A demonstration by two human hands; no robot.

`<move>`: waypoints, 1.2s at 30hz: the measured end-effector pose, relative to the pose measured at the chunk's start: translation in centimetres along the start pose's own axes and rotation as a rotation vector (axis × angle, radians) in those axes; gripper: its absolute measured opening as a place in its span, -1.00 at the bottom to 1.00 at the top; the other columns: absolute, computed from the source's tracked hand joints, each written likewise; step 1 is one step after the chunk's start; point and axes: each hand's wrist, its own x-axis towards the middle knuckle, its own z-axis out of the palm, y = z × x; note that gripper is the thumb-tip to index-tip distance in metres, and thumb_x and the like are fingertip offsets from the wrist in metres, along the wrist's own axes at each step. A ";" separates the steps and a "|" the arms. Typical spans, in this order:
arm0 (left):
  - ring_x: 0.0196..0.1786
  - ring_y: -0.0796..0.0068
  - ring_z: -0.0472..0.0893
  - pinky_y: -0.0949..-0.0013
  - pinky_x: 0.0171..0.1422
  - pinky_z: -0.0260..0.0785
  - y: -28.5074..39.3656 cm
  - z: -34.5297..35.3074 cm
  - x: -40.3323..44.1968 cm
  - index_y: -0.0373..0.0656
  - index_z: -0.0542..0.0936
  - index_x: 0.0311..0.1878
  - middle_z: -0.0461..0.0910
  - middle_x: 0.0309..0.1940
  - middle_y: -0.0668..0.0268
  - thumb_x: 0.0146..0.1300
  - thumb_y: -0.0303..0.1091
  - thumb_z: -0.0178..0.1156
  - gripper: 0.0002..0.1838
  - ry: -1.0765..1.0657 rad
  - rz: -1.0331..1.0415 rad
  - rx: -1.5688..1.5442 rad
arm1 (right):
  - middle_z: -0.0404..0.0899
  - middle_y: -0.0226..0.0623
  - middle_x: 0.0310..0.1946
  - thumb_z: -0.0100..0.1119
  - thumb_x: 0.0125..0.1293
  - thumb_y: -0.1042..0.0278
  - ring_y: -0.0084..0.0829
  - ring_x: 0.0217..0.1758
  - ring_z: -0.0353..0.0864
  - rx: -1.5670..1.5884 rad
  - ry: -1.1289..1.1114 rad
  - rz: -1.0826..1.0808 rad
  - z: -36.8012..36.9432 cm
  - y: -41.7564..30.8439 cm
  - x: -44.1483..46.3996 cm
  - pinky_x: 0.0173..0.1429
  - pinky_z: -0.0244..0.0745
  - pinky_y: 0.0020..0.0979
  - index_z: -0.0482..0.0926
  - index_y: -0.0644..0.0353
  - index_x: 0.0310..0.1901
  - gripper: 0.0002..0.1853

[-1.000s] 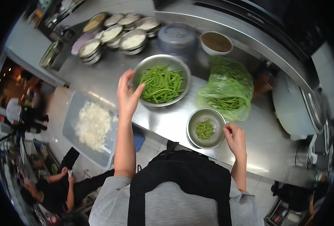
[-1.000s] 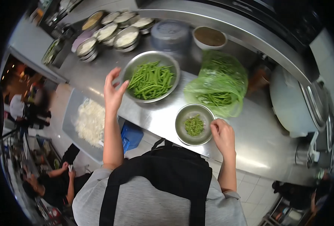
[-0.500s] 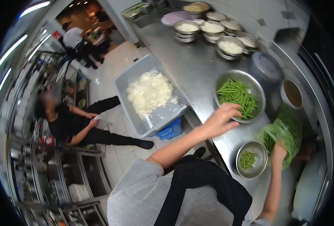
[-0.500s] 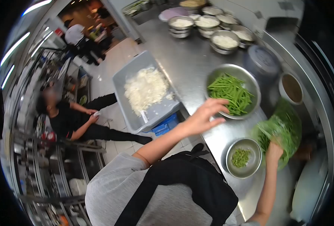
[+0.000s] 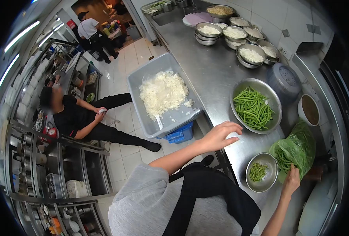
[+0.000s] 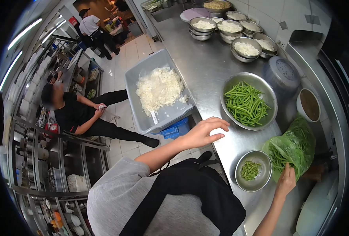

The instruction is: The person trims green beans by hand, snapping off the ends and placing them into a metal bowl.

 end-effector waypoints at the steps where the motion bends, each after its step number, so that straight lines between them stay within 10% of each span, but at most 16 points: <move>1: 0.06 0.21 0.45 0.25 0.13 0.29 0.4 0.8 0.6 -0.21 0.53 -0.20 0.50 -0.04 0.18 0.11 -0.36 0.15 -0.80 -0.029 0.041 -0.020 | 0.39 -0.24 -0.48 0.12 0.06 0.62 -0.25 -0.48 0.42 0.052 0.058 0.007 -0.7 0.1 -0.2 -0.41 0.35 -0.33 0.54 0.20 -0.12 -0.70; 14: 0.08 0.16 0.42 0.21 0.13 0.27 6.0 9.7 2.9 -0.24 0.37 0.07 0.42 0.03 0.10 0.25 -0.34 -0.02 -0.66 -0.131 0.462 -0.127 | 0.48 -0.24 -0.43 0.01 0.13 0.63 -0.43 -0.41 0.44 0.880 0.009 0.278 -6.3 -11.8 2.1 -0.38 0.28 -0.50 0.55 0.32 -0.26 -0.84; 16: -0.15 0.19 0.55 0.23 -0.04 0.35 5.6 9.0 2.5 -0.28 0.41 0.00 0.56 -0.24 0.15 0.29 -0.35 -0.07 -0.72 -0.594 0.045 -0.361 | 0.47 -0.25 -0.45 0.04 0.12 0.62 -0.43 -0.41 0.44 0.926 0.081 0.275 -6.1 -12.1 2.3 -0.37 0.28 -0.51 0.55 0.32 -0.28 -0.86; 17: -0.34 0.29 0.58 0.30 -0.20 0.38 5.4 9.1 1.9 -0.32 0.45 -0.09 0.58 -0.45 0.23 0.31 -0.36 -0.09 -0.75 -0.498 0.074 -0.456 | 0.45 -0.28 -0.46 0.06 0.14 0.58 -0.47 -0.41 0.41 0.939 0.045 0.283 -6.1 -12.1 2.4 -0.36 0.25 -0.52 0.55 0.32 -0.28 -0.88; 36: -0.33 0.66 0.57 0.54 -0.19 0.35 3.1 7.2 0.0 -0.31 0.49 -0.26 0.61 -0.47 0.32 0.16 -0.48 0.12 -0.88 -0.443 -0.162 -0.581 | 0.41 -0.29 -0.37 0.01 0.22 0.57 -0.54 -0.36 0.38 1.179 0.168 0.403 -4.4 -9.0 0.6 -0.24 0.26 -0.58 0.45 0.37 -0.35 -0.95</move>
